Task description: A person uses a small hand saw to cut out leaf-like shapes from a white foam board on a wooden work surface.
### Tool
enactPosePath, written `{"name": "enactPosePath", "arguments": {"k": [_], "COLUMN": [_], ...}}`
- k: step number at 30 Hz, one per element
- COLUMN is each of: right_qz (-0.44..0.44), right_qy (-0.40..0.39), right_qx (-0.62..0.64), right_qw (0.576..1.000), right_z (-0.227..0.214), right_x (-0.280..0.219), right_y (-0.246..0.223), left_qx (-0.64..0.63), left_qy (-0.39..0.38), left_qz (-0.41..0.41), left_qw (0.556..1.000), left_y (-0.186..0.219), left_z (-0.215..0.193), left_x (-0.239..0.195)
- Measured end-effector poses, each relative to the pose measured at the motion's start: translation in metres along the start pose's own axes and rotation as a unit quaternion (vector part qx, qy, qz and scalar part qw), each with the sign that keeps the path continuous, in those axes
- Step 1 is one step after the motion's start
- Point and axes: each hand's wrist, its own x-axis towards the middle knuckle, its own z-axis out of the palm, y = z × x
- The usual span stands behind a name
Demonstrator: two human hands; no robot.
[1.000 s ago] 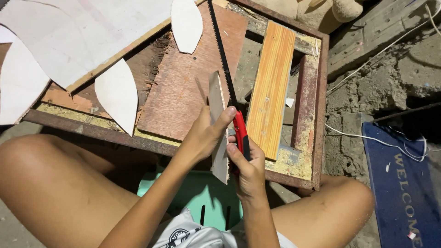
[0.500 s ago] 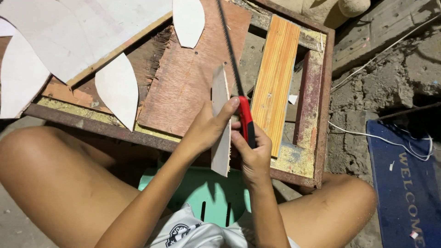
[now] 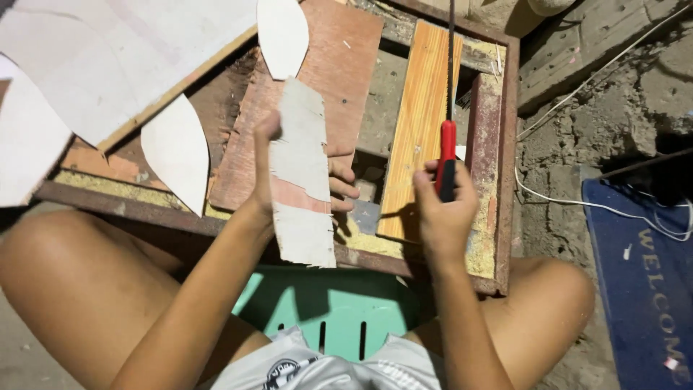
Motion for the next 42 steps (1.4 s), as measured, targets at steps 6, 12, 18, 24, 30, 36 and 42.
{"name": "enactPosePath", "arguments": {"k": [6,12,18,24,30,36,42], "right_qz": [0.045,0.106,0.113,0.163,0.26,0.269,0.218], "right_qy": [-0.002,-0.121,-0.189,-0.162,-0.116,-0.038,-0.021], "right_qx": [0.018,0.118,0.153,0.246,0.309,0.204,0.193], "right_qw": [0.999,0.98,0.963,0.942,0.907,0.94,0.956], "right_z": [0.008,0.012,0.016,0.025,0.011,0.02,0.023], "right_x": [-0.001,-0.036,-0.047,-0.041,-0.021,-0.031,-0.035], "right_y": [-0.045,-0.035,-0.023,-0.03,0.024,0.024,0.021], "left_qx": [-0.073,0.09,0.225,0.404,0.293,0.148,0.096], "left_qy": [0.054,0.153,0.225,0.239,0.199,0.171,0.148], "left_qz": [0.041,0.116,0.116,0.107,0.156,0.156,0.182], "left_qw": [0.995,0.977,0.941,0.877,0.922,0.962,0.967], "left_y": [-0.014,-0.034,-0.032,-0.016,-0.016,-0.019,-0.023], "left_z": [0.015,0.019,0.066,0.103,0.041,0.025,0.009], "left_x": [-0.005,0.01,-0.016,-0.04,0.0,-0.006,-0.004]}}
